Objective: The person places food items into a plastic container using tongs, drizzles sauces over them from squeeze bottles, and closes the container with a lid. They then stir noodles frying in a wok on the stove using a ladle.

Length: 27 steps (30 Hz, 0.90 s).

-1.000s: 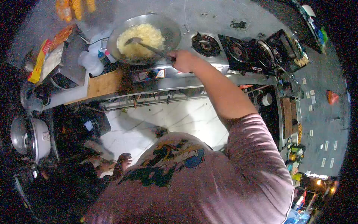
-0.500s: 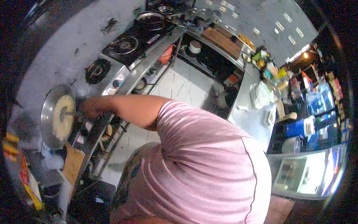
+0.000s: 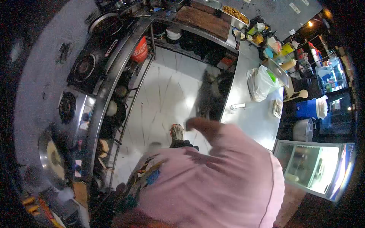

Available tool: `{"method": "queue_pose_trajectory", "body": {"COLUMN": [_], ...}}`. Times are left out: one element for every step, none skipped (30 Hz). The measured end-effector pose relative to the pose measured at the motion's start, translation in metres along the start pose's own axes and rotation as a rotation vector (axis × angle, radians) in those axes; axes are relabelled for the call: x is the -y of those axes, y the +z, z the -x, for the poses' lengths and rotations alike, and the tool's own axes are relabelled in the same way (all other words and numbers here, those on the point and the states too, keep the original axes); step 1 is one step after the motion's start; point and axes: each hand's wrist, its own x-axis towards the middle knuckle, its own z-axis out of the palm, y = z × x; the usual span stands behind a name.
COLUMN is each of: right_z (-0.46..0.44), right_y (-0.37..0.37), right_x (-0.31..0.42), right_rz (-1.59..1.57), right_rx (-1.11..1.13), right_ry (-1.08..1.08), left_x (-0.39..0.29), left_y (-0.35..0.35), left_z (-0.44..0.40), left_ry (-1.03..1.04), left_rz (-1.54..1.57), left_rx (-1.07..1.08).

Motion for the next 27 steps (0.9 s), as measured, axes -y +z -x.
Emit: {"method": "queue_pose_trajectory", "body": {"right_z": [0.018,0.048,0.09,0.136,0.172,0.186,0.195,0.197,0.191,0.202,0.194,0.182,0.18,0.175,0.164,0.153,0.129,0.127,0.126,0.125,0.129,0.133,0.142,0.152,0.147,0.133,0.097], "right_y": [0.031,0.047,0.05,0.05,0.048,0.05,0.059,0.066,0.08,0.077,0.073,0.073,0.06,0.041,0.037,0.034,0.055,0.027,-0.003,-0.033,-0.055,-0.087,-0.121,-0.155,-0.177,-0.188,-0.174], "right_x": [-0.023,-0.034,-0.034,-0.034,-0.023,-0.021,-0.023,-0.021,-0.026,-0.026,-0.033,-0.041,-0.04,-0.045,-0.061,-0.079,-0.112,-0.121,-0.129,-0.137,-0.149,-0.16,-0.159,-0.154,-0.161,-0.174,-0.206], "right_rz": [0.004,-0.055,-0.195,-0.339,-0.45,-0.521,-0.591,-0.673,-0.755,-0.709,-0.709,-0.494,-0.273,-0.309,-0.205,-0.1,0.165,-0.036,-0.26,-0.465,-0.324,-0.177,-0.187,-0.297,-0.404,-0.413,-0.287], "right_rx": [0.157,0.236,0.277,0.303,0.316,0.327,0.335,0.312,0.289,0.169,0.167,0.074,-0.017,0.094,0.026,-0.044,-0.284,-0.245,-0.239,-0.268,-0.366,-0.46,-0.468,-0.471,-0.475,-0.487,-0.482], "right_ry": [0.062,0.109,0.19,0.266,0.329,0.354,0.38,0.38,0.38,0.165,0.164,-0.061,-0.28,-0.095,-0.107,-0.111,-0.307,-0.136,0.043,0.216,0.093,-0.031,-0.02,0.129,0.275,0.278,0.241], "left_x": [-0.028,-0.057,-0.084,-0.107,-0.131,-0.152,-0.172,-0.191,-0.213,-0.231,-0.249,-0.267,-0.269,-0.275,-0.272,-0.27,-0.268,-0.265,-0.269,-0.274,-0.276,-0.275,-0.269,-0.276,-0.289,-0.306,-0.332], "left_y": [0.013,0.029,0.042,0.053,0.061,0.069,0.077,0.082,0.087,0.095,0.102,0.111,0.112,0.116,0.111,0.111,0.12,0.128,0.135,0.136,0.135,0.127,0.127,0.129,0.133,0.135,0.14], "left_z": [-0.014,-0.028,-0.043,-0.052,-0.068,-0.092,-0.11,-0.127,-0.141,-0.152,-0.155,-0.151,-0.161,-0.176,-0.192,-0.204,-0.21,-0.216,-0.216,-0.212,-0.2,-0.193,-0.231,-0.243,-0.254,-0.267,-0.279], "left_ry": [0.032,0.064,0.092,0.116,0.124,0.114,0.099,0.11,0.109,0.106,0.108,0.164,0.219,0.189,0.192,0.19,0.15,0.109,0.052,-0.004,0.054,0.108,0.194,0.202,0.196,0.189,0.199], "left_rz": [-0.035,-0.067,-0.091,-0.109,-0.123,-0.126,-0.125,-0.133,-0.182,-0.225,-0.226,-0.268,-0.308,-0.261,-0.278,-0.106,-0.147,-0.187,-0.252,-0.316,-0.2,-0.082,-0.354,-0.453,-0.501,-0.541,-0.583], "left_rx": [0.028,0.055,0.074,0.094,0.094,0.144,0.19,0.186,0.172,0.158,0.158,0.156,0.156,0.175,0.192,0.233,0.196,0.16,0.17,0.173,0.252,0.329,0.363,0.38,0.398,0.418,0.438]}}
